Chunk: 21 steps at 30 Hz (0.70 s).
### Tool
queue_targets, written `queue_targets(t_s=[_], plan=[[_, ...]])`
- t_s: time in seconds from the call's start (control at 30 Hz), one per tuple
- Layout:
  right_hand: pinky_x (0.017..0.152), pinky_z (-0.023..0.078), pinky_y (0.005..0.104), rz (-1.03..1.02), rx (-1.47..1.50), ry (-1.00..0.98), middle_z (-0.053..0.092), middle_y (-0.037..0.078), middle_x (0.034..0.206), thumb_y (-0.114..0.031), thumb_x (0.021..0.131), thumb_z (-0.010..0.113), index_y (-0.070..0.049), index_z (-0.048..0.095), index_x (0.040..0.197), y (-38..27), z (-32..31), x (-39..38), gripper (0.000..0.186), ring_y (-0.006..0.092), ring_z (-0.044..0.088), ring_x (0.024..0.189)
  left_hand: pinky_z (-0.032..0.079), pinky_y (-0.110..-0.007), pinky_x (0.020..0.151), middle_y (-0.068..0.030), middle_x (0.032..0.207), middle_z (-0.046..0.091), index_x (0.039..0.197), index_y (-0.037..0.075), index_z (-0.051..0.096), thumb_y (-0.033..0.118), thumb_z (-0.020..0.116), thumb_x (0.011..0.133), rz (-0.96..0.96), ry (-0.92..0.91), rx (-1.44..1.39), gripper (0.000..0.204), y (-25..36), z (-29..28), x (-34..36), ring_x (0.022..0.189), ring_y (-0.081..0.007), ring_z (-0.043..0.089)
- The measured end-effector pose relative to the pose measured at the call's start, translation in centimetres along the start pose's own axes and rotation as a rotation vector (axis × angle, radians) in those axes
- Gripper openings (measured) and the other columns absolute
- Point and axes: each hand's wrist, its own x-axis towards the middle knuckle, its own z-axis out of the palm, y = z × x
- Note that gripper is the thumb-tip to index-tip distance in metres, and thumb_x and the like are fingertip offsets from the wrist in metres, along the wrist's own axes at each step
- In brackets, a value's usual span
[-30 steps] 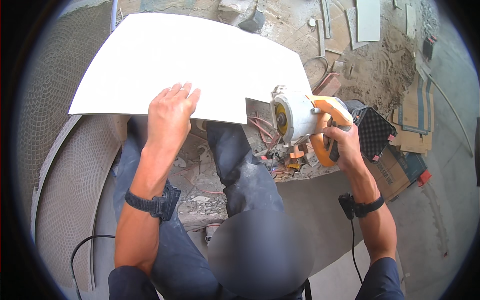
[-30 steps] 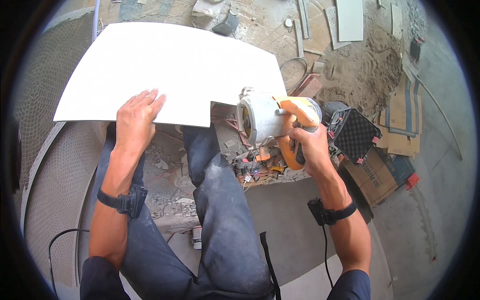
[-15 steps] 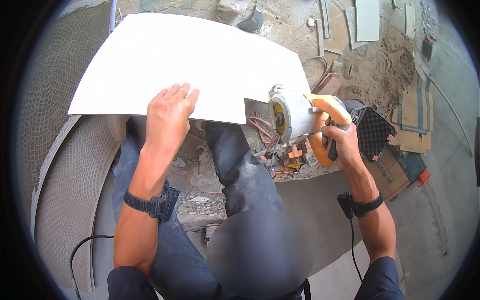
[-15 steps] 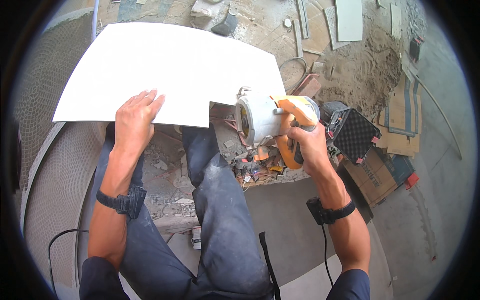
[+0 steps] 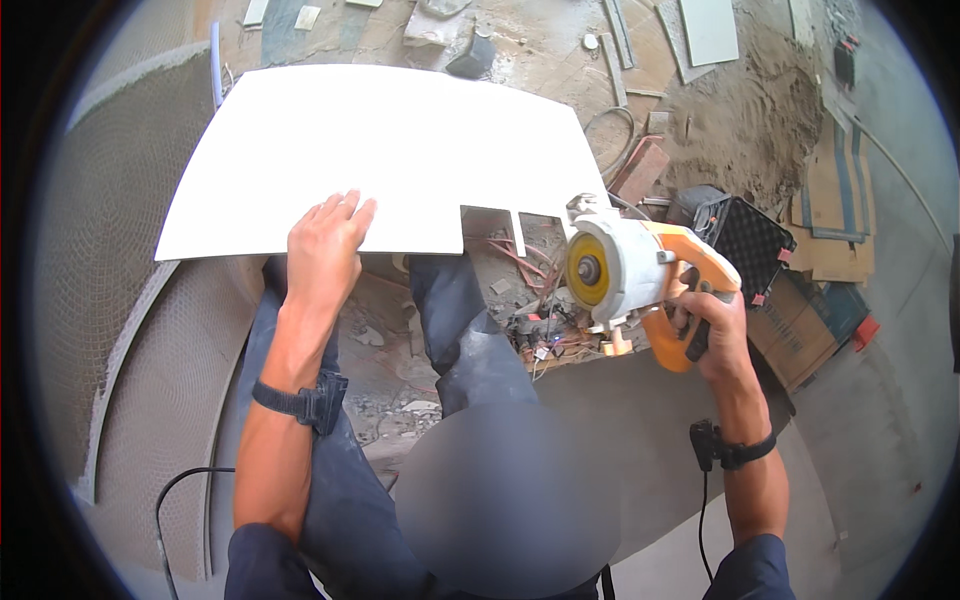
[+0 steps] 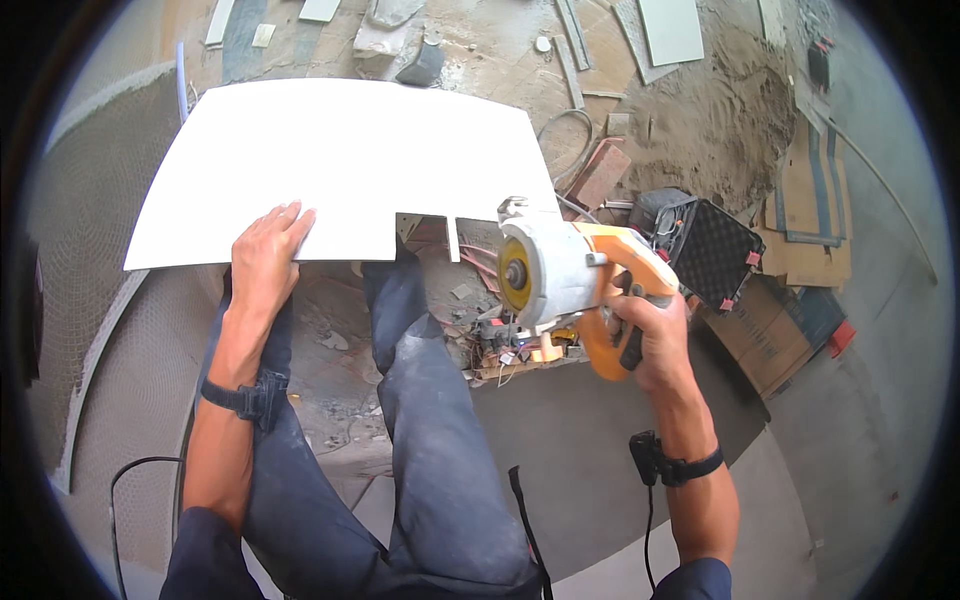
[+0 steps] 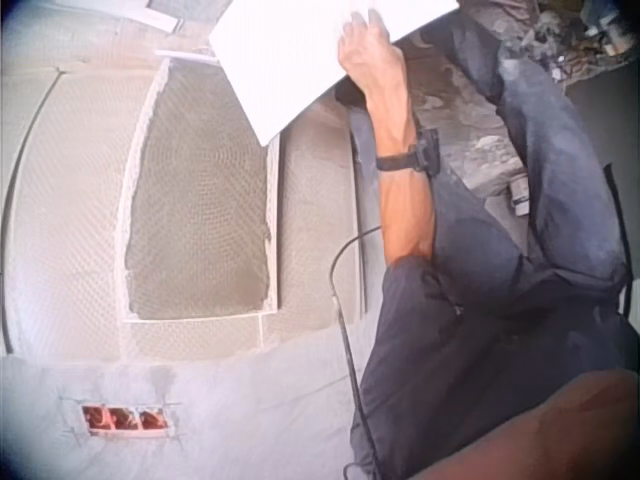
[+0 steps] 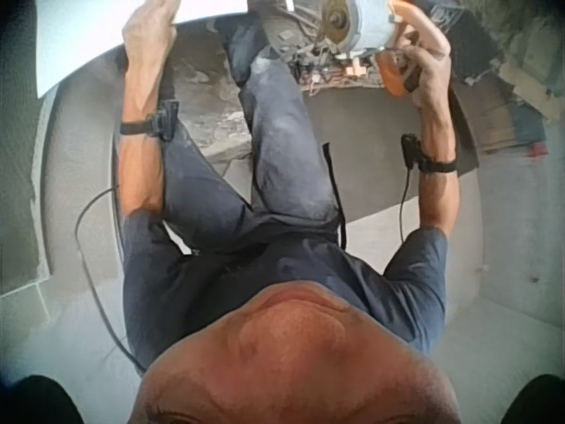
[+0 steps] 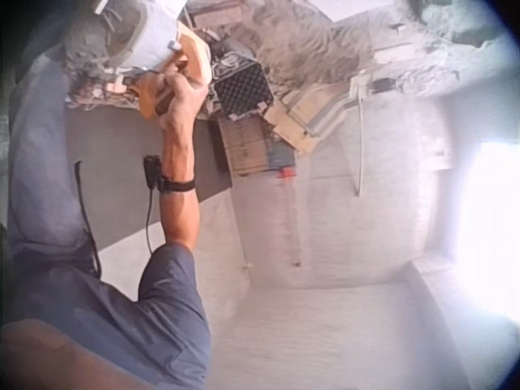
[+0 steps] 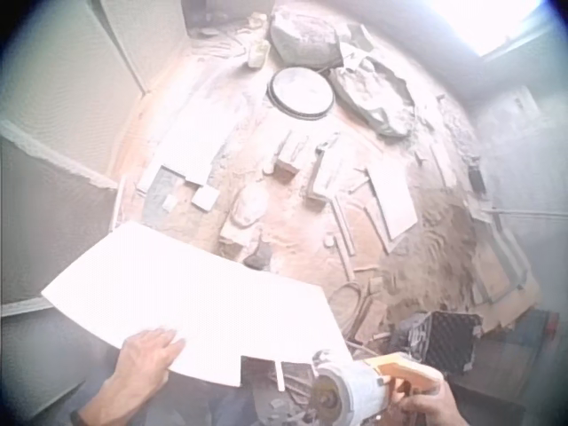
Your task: Cutting a ceramic tile using a handheld power saw and applying mortar.
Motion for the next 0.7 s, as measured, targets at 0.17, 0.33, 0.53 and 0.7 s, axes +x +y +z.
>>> queue_targets(t_s=[0.17, 0.33, 0.53, 0.7], plan=[[0.052, 0.050, 0.0272, -0.047, 0.055, 0.085, 0.057, 0.004, 0.070, -0.009, 0.076, 0.058, 0.000, 0.056, 0.103, -1.3, -3.5, 1.0, 0.029, 0.0129, 0.056, 0.054, 0.054, -0.042, 0.091, -0.0196, 0.116, 0.069, 0.111, 0.002, 0.071, -0.011, 0.059, 0.072, 0.020, -0.050, 0.027, 0.043, 0.3, 0.1, -0.2, 0.108, -0.0355, 0.066], [0.054, 0.051, 0.0291, -0.042, 0.196, 0.058, 0.057, 0.002, 0.070, -0.016, 0.084, 0.062, -0.006, 0.057, 0.094, -1.9, -6.0, 7.1, 0.015, 0.0129, 0.057, 0.057, 0.053, -0.042, 0.092, -0.0200, 0.121, 0.068, 0.117, 0.003, 0.069, -0.009, 0.060, 0.073, 0.039, -0.109, 0.063, 0.046, 0.3, 0.5, -0.6, 0.110, -0.0360, 0.066], [0.058, 0.050, 0.0310, 0.012, 0.398, -0.108, 0.058, 0.002, 0.072, -0.013, 0.086, 0.061, -0.006, 0.062, 0.096, -2.6, -6.2, 19.0, 0.012, 0.0139, 0.056, 0.060, 0.053, -0.042, 0.092, -0.0202, 0.125, 0.066, 0.121, 0.004, 0.067, -0.010, 0.060, 0.073, 0.037, -0.172, 0.093, 0.050, 0.4, 0.1, -0.5, 0.113, -0.0366, 0.064], [0.059, 0.057, 0.0398, -0.032, 0.422, -0.099, 0.057, 0.005, 0.078, -0.007, 0.084, 0.065, -0.004, 0.061, 0.101, -4.2, -0.3, 28.2, 0.018, 0.0171, 0.059, 0.064, 0.053, -0.042, 0.092, -0.0205, 0.124, 0.066, 0.120, 0.002, 0.067, -0.011, 0.060, 0.073, 0.024, -0.184, 0.073, 0.049, 0.8, 0.1, -0.4, 0.110, -0.0378, 0.064]])
